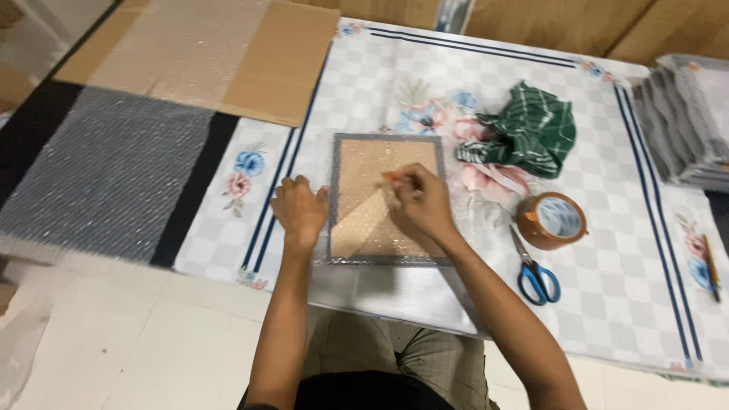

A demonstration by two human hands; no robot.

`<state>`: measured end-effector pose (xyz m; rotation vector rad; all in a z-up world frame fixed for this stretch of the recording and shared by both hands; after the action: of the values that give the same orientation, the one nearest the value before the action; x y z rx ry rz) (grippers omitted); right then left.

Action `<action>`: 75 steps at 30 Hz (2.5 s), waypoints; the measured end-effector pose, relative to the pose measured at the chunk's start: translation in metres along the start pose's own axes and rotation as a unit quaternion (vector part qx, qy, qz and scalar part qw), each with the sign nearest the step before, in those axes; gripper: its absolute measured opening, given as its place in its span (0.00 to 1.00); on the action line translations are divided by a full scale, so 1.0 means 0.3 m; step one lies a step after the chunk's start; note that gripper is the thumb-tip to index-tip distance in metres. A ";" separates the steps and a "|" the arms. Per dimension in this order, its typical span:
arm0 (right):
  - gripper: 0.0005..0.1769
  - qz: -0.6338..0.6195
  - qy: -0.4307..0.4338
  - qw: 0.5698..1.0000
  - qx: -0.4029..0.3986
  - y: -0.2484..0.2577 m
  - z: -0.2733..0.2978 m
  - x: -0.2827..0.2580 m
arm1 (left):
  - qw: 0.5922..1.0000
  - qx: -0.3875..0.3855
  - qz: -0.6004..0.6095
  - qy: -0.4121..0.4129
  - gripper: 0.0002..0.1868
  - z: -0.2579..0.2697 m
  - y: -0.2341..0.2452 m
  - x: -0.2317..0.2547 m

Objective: The person wraps a framed picture in bubble wrap and secures it with adhesive tape using scissors.

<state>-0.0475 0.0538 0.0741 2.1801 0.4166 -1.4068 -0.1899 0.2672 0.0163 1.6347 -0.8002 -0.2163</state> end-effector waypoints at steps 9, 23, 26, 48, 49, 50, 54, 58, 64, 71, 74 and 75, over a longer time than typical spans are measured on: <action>0.23 0.284 0.025 0.921 -0.264 -0.410 -0.123 -0.080 | 0.992 -0.052 0.116 0.028 0.17 -0.025 -0.020 -0.019; 0.28 0.213 -0.064 0.939 -0.264 -0.400 -0.191 0.028 | 0.969 -0.213 0.083 0.089 0.31 -0.113 0.026 0.070; 0.25 0.192 -0.080 0.952 -0.223 -0.383 -0.178 -0.016 | 0.966 -0.208 0.123 0.094 0.30 -0.143 -0.131 0.071; 0.33 0.279 -0.003 0.915 -0.291 -0.421 -0.171 -0.072 | 0.916 -0.083 0.354 0.168 0.31 0.015 0.102 0.058; 0.33 0.251 -0.024 0.919 -0.303 -0.413 -0.167 -0.075 | 0.920 -0.081 0.348 0.162 0.31 0.034 0.131 0.078; 0.33 0.223 -0.046 0.921 -0.315 -0.406 -0.164 -0.078 | 0.924 -0.078 0.342 0.155 0.32 0.052 0.160 0.098; 0.32 0.187 -0.074 0.947 -0.251 -0.406 -0.193 -0.056 | 0.935 -0.057 0.326 0.127 0.28 0.040 0.109 0.125; 0.31 0.138 -0.083 0.979 -0.122 -0.402 -0.193 -0.067 | 0.986 0.052 0.156 0.014 0.31 0.012 0.039 0.145; 0.37 0.180 -0.094 0.975 -0.087 -0.440 -0.243 0.093 | 0.976 0.206 -0.053 -0.057 0.28 0.040 0.081 0.185; 0.32 0.167 -0.115 0.974 -0.099 -0.415 -0.162 -0.090 | 0.942 -0.103 0.319 0.016 0.46 0.120 0.257 0.178; 0.31 0.168 -0.109 0.976 -0.089 -0.431 -0.207 0.029 | 0.865 -0.142 0.477 0.056 0.35 -0.045 0.017 -0.044; 0.31 0.170 -0.111 0.975 -0.090 -0.430 -0.214 0.052 | 0.864 -0.144 0.478 0.058 0.35 -0.063 0.031 -0.058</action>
<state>-0.0583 0.1960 0.0492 1.8214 0.0781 -1.3418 -0.1959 0.2926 0.0244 0.8126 -1.3161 0.4503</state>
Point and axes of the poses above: each hand's wrist, its own z-axis away from the middle knuckle, its own y-axis out of the back of the hand, x = y × z, the point moved 3 cm from there along -z, towards the middle knuckle, and after that the axes turned 1 degree about -x, right-handed, at the moved point
